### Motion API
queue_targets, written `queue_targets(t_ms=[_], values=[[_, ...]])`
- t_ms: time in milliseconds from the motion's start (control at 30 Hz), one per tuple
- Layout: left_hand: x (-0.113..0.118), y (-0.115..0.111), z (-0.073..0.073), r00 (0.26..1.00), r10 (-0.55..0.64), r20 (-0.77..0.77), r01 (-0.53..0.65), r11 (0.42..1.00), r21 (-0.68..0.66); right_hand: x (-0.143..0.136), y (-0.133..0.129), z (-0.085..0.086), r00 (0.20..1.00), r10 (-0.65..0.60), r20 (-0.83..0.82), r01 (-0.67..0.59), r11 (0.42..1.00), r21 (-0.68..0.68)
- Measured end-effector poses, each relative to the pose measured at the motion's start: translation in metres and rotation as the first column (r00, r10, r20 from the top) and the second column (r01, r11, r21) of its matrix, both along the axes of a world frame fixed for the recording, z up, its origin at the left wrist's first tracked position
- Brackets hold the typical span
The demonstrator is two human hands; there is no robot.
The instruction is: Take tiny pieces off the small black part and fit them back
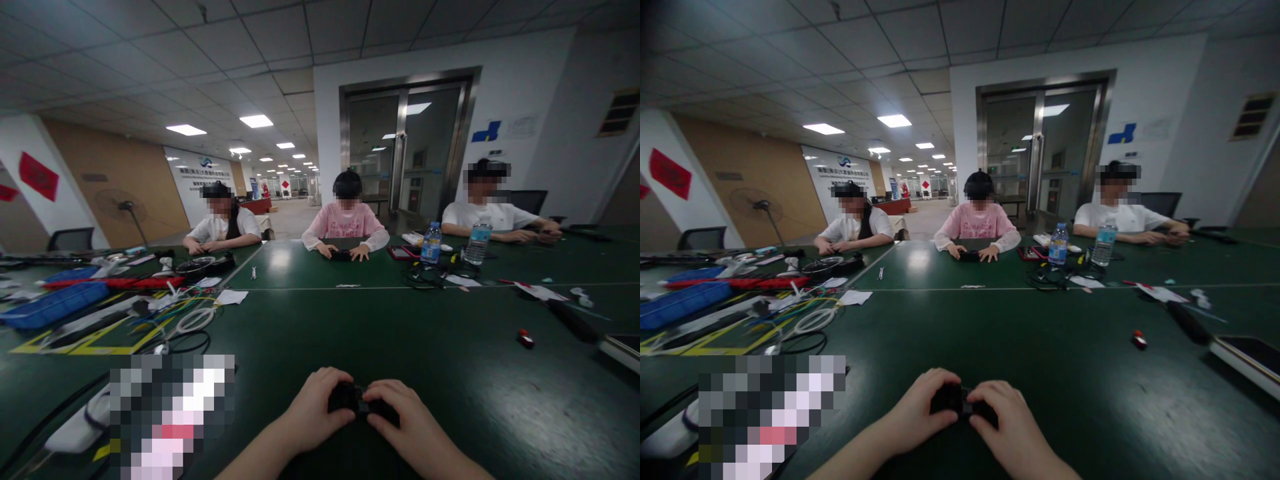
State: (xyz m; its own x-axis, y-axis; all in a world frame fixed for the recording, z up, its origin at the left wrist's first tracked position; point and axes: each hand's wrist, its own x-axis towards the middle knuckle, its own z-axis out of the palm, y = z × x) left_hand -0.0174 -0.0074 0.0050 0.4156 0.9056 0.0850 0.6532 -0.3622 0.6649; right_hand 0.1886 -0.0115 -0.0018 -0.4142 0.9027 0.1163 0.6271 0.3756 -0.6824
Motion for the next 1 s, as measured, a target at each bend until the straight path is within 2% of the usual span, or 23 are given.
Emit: queue_targets(t_ms=[333, 1000], values=[[-0.004, 0.001, -0.011, 0.999, 0.001, 0.035, 0.000, 1.000, -0.021, -0.001, 0.001, -0.001, 1.000, 0.005, 0.003, -0.005, 1.000, 0.001], [-0.003, 0.002, -0.009, 1.000, -0.023, -0.013, 0.023, 1.000, 0.010, 0.000, 0.001, -0.003, 1.000, -0.003, 0.005, 0.003, 1.000, 0.016]])
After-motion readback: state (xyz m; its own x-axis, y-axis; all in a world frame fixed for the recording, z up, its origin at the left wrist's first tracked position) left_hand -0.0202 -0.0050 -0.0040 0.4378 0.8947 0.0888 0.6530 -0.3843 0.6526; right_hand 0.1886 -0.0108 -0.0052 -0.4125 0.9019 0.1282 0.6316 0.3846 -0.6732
